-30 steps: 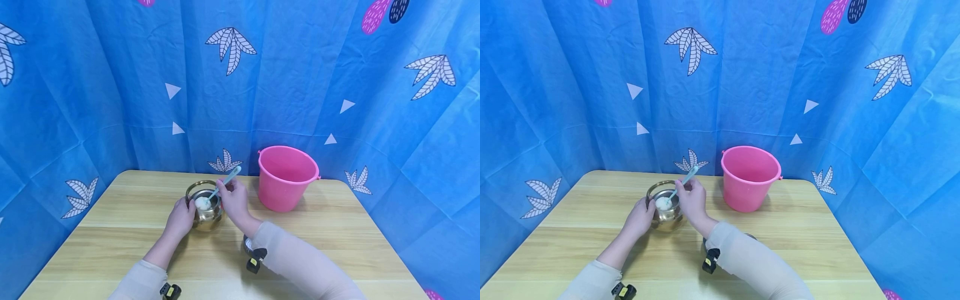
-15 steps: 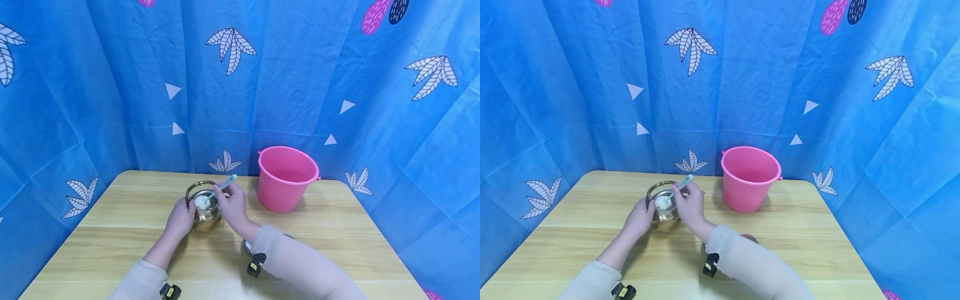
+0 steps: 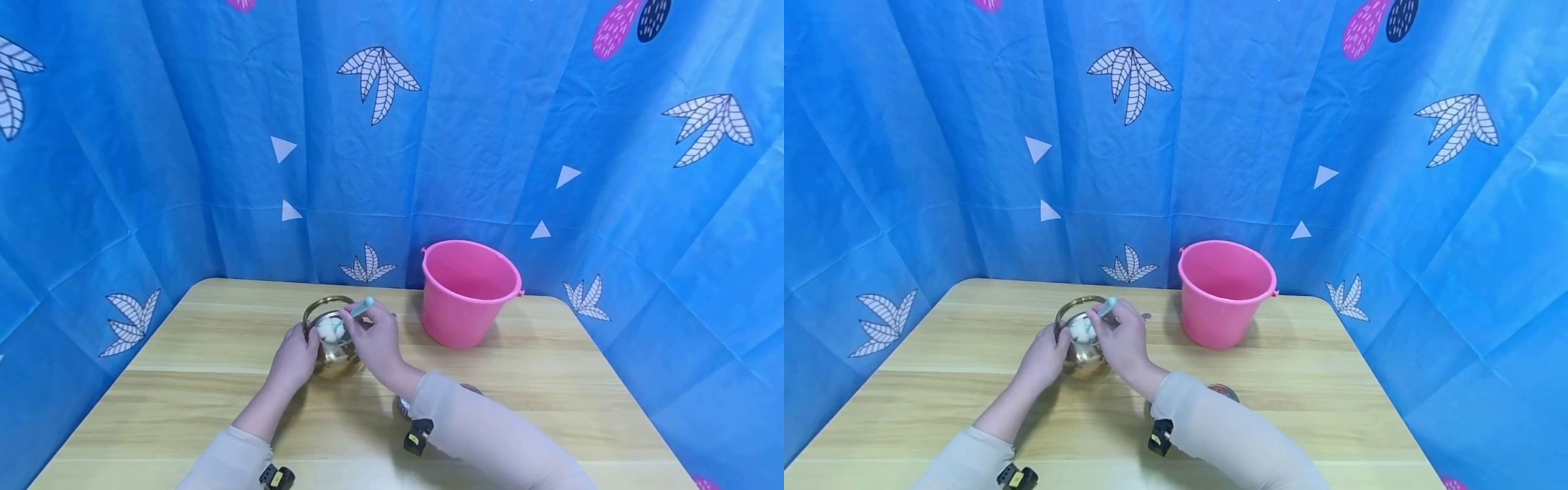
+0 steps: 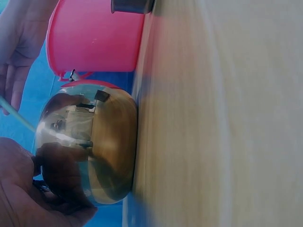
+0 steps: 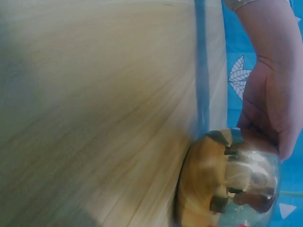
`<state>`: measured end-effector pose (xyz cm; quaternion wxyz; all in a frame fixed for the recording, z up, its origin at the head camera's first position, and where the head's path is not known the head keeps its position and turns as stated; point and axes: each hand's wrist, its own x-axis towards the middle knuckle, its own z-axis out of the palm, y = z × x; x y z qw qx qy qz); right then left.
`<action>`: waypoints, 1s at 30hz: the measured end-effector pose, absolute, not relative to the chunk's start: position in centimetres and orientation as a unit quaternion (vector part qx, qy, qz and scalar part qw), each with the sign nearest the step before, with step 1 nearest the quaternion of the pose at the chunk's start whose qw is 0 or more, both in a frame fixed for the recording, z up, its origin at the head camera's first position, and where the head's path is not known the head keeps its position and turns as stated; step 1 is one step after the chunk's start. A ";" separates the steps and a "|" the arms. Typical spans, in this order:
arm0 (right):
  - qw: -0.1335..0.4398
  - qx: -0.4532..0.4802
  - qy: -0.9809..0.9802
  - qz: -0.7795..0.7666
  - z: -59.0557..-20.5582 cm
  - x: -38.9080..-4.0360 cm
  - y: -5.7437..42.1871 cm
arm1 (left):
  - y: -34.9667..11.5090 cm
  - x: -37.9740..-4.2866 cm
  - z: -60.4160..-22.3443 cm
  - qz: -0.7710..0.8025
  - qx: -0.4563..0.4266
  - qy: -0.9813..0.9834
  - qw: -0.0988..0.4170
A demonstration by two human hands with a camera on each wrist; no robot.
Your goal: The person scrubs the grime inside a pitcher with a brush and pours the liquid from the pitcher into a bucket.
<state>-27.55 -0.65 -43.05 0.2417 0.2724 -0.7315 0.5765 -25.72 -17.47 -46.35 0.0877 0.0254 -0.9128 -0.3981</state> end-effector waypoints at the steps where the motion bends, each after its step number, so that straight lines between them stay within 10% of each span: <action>1: 0.249 0.281 -0.734 0.565 -43.0 -27.5 -0.6 | -17.5 -25.7 -46.3 -0.397 0.024 -0.913 0.089; 30: 0.320 0.452 -0.746 0.370 -42.7 -27.0 -0.5 | -17.4 -25.6 -46.3 -0.396 0.011 -0.914 0.089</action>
